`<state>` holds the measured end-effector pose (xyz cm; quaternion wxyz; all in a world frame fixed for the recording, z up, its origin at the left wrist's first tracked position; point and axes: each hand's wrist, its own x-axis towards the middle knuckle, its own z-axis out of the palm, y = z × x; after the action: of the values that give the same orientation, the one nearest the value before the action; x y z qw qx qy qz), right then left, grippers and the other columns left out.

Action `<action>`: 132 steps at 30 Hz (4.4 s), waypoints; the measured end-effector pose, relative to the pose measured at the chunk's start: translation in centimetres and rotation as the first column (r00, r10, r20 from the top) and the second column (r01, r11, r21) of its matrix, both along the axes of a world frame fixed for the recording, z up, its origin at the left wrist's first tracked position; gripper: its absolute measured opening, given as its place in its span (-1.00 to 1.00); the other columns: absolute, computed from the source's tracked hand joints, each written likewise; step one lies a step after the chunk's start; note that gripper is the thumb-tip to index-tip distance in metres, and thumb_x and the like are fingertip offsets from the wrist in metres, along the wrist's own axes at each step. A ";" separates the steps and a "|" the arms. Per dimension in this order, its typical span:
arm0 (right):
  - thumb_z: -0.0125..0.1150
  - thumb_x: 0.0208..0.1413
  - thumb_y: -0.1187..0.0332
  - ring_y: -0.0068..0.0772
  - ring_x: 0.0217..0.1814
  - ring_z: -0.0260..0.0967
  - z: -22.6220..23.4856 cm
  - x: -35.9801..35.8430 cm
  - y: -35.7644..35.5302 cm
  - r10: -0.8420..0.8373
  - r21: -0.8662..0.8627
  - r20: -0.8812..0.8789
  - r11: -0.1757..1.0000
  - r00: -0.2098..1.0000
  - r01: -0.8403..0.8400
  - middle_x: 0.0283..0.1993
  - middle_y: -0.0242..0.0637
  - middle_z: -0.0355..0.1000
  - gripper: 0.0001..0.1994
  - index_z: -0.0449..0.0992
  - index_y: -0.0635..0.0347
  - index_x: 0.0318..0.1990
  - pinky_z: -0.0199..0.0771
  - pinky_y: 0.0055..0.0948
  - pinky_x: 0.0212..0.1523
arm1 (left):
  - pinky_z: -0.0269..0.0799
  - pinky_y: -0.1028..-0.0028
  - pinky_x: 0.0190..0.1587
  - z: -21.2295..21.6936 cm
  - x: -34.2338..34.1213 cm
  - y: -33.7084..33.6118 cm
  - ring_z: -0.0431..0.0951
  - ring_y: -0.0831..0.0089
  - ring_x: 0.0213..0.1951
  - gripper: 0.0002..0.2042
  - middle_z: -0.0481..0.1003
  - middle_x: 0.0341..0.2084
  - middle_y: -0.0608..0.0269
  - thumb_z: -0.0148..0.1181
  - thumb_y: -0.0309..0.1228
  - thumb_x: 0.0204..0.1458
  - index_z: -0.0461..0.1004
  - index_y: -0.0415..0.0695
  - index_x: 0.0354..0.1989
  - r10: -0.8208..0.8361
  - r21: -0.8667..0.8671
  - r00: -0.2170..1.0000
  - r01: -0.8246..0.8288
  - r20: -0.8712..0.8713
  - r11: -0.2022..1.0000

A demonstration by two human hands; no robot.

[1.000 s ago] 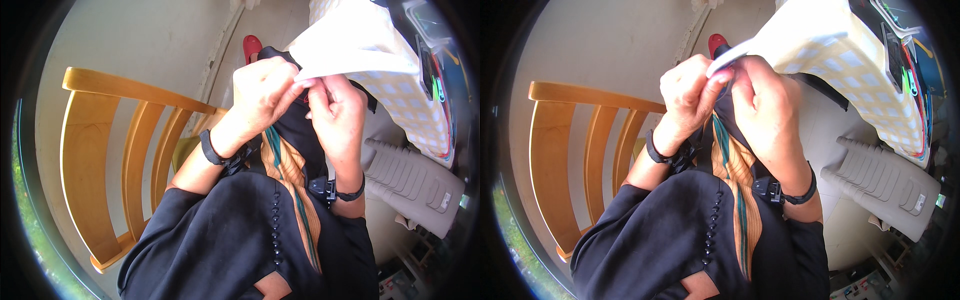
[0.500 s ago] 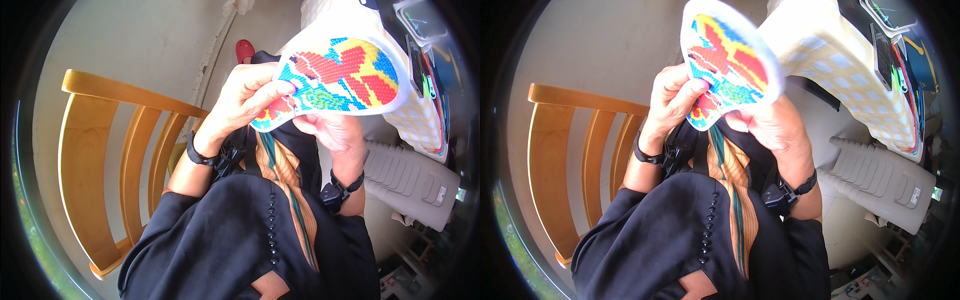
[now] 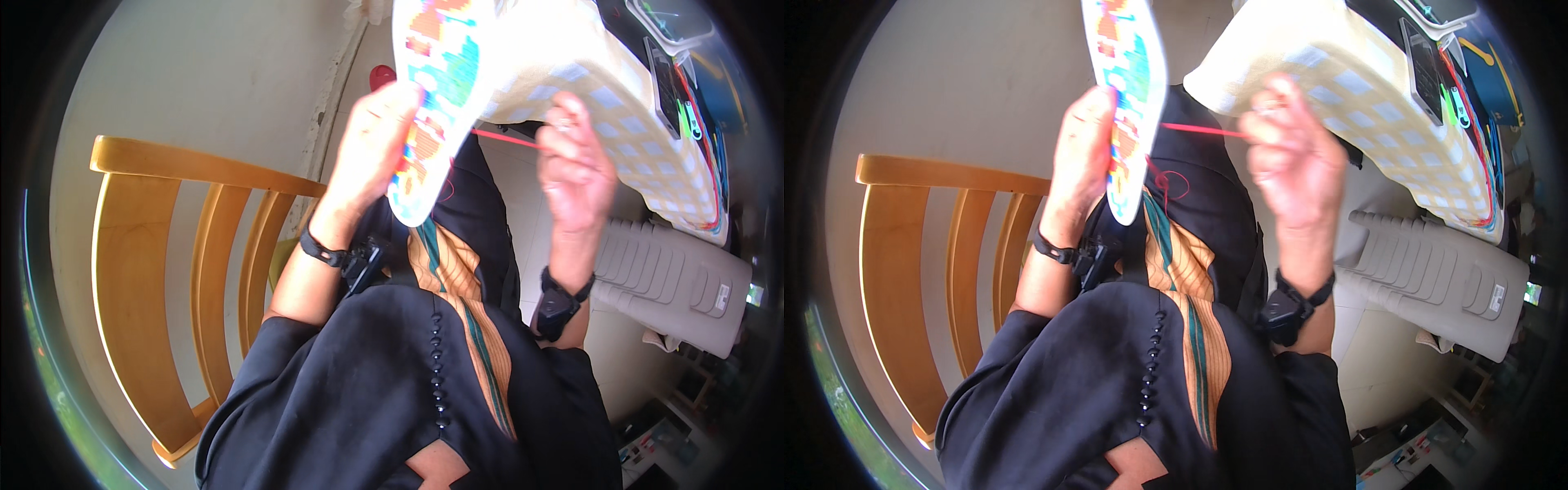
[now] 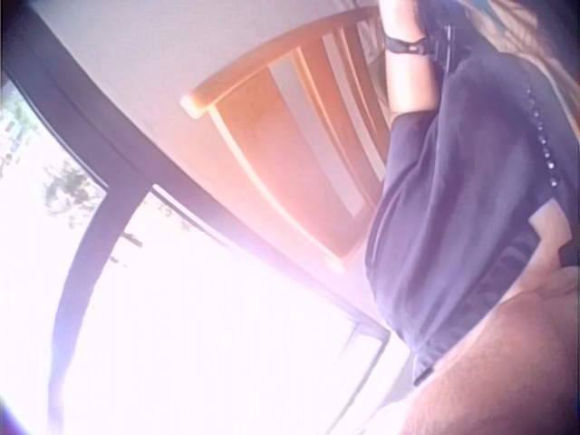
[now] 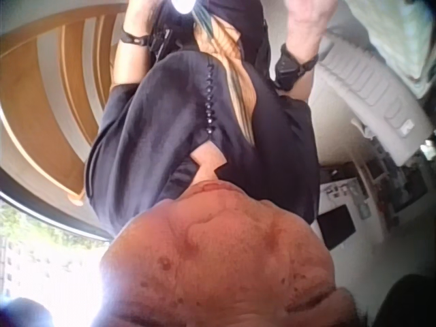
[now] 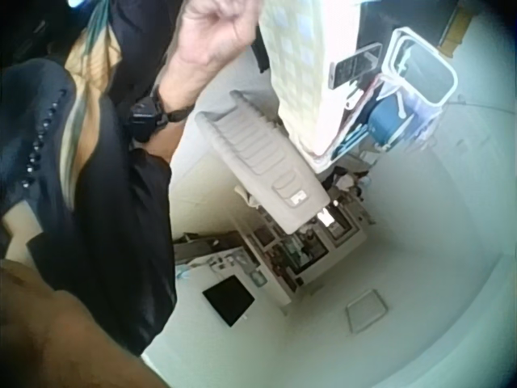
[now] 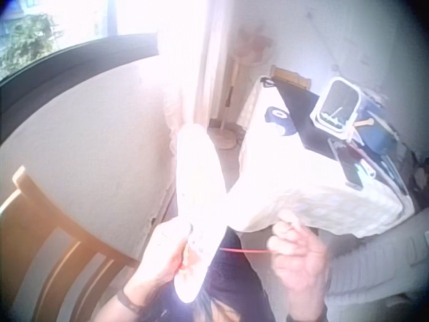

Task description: The person embroiders a colorful pattern onto a white shoe insole by hand, repeatedly pulling a red thread through the material and adjusting the insole's position.

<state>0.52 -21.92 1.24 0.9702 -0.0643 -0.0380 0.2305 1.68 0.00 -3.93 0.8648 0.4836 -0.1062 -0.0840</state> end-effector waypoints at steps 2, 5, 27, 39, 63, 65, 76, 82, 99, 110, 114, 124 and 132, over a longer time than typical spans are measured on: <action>-0.12 0.16 0.55 -0.63 -0.49 0.04 0.8 -0.4 -3.5 -0.165 -0.074 0.039 0.983 0.986 0.167 -0.40 -0.34 0.11 -0.84 0.16 0.34 -0.11 0.26 -0.70 -0.60 | 0.42 0.61 -0.29 -0.6 0.8 1.5 0.49 0.63 -0.39 -0.68 0.51 -0.41 0.33 -0.01 -0.21 0.15 0.42 -0.24 -0.16 0.172 -0.073 0.976 -0.183 -0.133 0.980; -0.24 0.18 0.60 -0.55 -0.51 -0.01 1.6 -2.7 -11.7 -0.497 -0.211 0.051 0.843 0.866 0.496 -0.44 -0.34 0.02 -0.77 0.10 0.44 -0.01 0.24 -0.63 -0.57 | 0.24 0.58 -0.55 -0.7 2.1 3.8 0.29 0.62 -0.59 -0.73 0.31 -0.61 0.39 -0.01 -0.16 0.14 0.37 -0.12 -0.35 0.146 -0.245 0.963 -0.201 -0.227 0.948; -0.02 0.11 0.60 -0.68 -0.47 0.33 1.5 -1.6 6.7 0.271 -0.506 0.788 -0.225 0.552 0.833 -0.43 -0.38 0.41 -0.85 0.43 0.36 -0.17 0.39 -0.63 -0.45 | 0.12 0.55 -0.59 -0.6 -1.6 -0.6 0.16 0.55 -0.63 -0.61 0.22 -0.56 0.32 -0.22 -0.12 0.16 0.20 -0.27 -0.16 -0.629 -0.887 0.773 0.231 -0.082 0.399; -0.08 0.06 0.70 -0.35 -0.41 0.53 1.4 -1.8 7.7 0.341 -0.638 0.695 -0.113 0.633 0.762 -0.41 -0.16 0.44 -0.82 0.40 0.47 -0.18 0.61 -0.52 -0.45 | 0.21 0.56 -0.69 -1.6 -2.6 -1.3 0.39 0.46 -0.61 -0.58 0.46 -0.40 0.06 -0.20 -0.15 0.18 0.33 -0.30 -0.07 -0.609 -0.888 0.772 0.137 -0.182 0.439; -0.01 0.15 0.46 -0.76 -0.63 0.18 -0.9 -1.4 4.5 0.185 -0.892 0.428 0.244 0.884 0.381 -0.57 -0.44 0.31 -0.84 0.43 0.34 -0.20 0.21 -0.72 -0.63 | 0.44 0.67 -0.39 0.5 -0.6 -1.9 0.53 0.65 -0.43 -0.80 0.55 -0.43 0.28 0.08 -0.33 0.11 0.50 -0.22 -0.31 -0.008 -0.212 0.981 -0.034 -0.196 0.977; -0.03 0.17 0.43 -0.72 -0.65 0.18 -1.9 -1.3 4.5 0.155 -0.858 0.467 0.321 0.871 0.402 -0.56 -0.45 0.29 -0.84 0.41 0.33 -0.21 0.23 -0.71 -0.63 | 0.45 0.66 -0.41 0.4 -0.7 -2.1 0.53 0.64 -0.46 -0.79 0.55 -0.45 0.26 0.08 -0.32 0.11 0.49 -0.23 -0.32 -0.018 -0.204 0.986 -0.017 -0.168 0.979; -0.08 0.13 0.53 -0.56 -0.29 0.37 -2.9 -0.9 5.4 0.048 -0.811 0.540 0.297 0.841 0.504 -0.25 -0.27 0.39 -0.71 0.21 0.33 0.02 0.39 -0.57 -0.32 | 0.45 0.66 -0.42 0.3 -0.9 -1.9 0.53 0.65 -0.48 -0.77 0.55 -0.46 0.22 0.10 -0.32 0.10 0.49 -0.29 -0.31 0.071 -0.051 0.996 -0.073 -0.046 0.996; 0.12 -0.05 0.66 -0.35 -0.22 0.37 -2.6 -1.1 6.6 0.444 -0.071 0.853 -0.425 0.276 0.902 -0.26 -0.19 0.38 -0.80 0.42 0.34 -0.22 0.40 -0.49 -0.23 | 0.40 0.68 -0.38 0.0 -0.6 -2.2 0.46 0.74 -0.44 -0.74 0.54 -0.46 0.32 0.06 -0.30 0.12 0.50 -0.28 -0.29 0.180 -0.104 0.983 -0.183 -0.037 0.978; -0.13 0.22 0.38 -0.57 -0.57 0.13 1.3 -1.4 1.3 -0.076 -0.628 0.385 0.709 0.920 0.322 -0.58 -0.49 0.08 -0.80 0.23 0.26 -0.05 0.50 -0.30 -0.50 | 0.50 0.56 -0.35 -2.9 2.1 0.5 0.56 0.56 -0.43 -0.72 0.54 -0.42 0.20 -0.03 -0.27 0.16 0.45 -0.28 -0.30 0.428 -0.055 0.893 -0.438 -0.137 0.897; -0.12 0.19 0.55 -0.60 -0.45 -0.03 3.2 -7.6 -14.3 -0.527 -0.639 0.175 0.582 0.832 0.503 -0.46 -0.35 0.04 -0.87 0.18 0.38 -0.15 0.13 -0.63 -0.44 | 0.43 0.65 -0.31 -3.0 1.8 -1.6 0.50 0.69 -0.40 -0.76 0.54 -0.40 0.31 0.05 -0.27 0.12 0.49 -0.21 -0.26 0.330 0.027 0.943 -0.331 0.043 0.943; -0.09 0.20 0.48 -0.67 -0.49 0.06 2.0 -6.5 -9.0 -0.438 -0.827 0.231 0.382 0.869 0.413 -0.36 -0.30 0.21 -0.88 0.24 0.28 -0.14 0.25 -0.64 -0.40 | 0.47 0.61 -0.29 -2.9 1.8 -1.4 0.54 0.63 -0.38 -0.75 0.54 -0.39 0.27 0.05 -0.26 0.12 0.48 -0.21 -0.23 0.317 0.009 0.948 -0.317 0.042 0.948; -0.10 0.20 0.47 -0.69 -0.57 0.11 0.9 -4.1 -4.8 -0.467 -0.893 0.173 0.298 0.867 0.338 -0.34 -0.28 0.25 -0.85 0.22 0.17 -0.08 0.32 -0.61 -0.41 | 0.45 0.64 -0.34 -3.0 2.0 -0.1 0.52 0.67 -0.43 -0.73 0.54 -0.43 0.29 0.03 -0.26 0.13 0.48 -0.25 -0.27 0.432 0.039 0.901 -0.433 0.033 0.901; -0.16 0.21 0.51 -0.73 -0.64 -0.06 2.1 -6.4 -10.5 -0.406 -0.739 0.169 0.551 0.898 0.388 -0.48 -0.43 0.06 -0.80 0.13 0.27 -0.03 0.04 -0.70 -0.59 | 0.38 0.69 -0.42 -2.0 1.9 0.3 0.43 0.78 -0.50 -0.75 0.53 -0.53 0.32 0.05 -0.31 0.13 0.51 -0.28 -0.31 0.555 0.219 0.773 -0.625 0.309 0.749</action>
<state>-5.88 -32.37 3.31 0.8799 -0.4670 0.0878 0.0008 3.61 0.28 -5.98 0.7417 0.6276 -0.0294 0.2347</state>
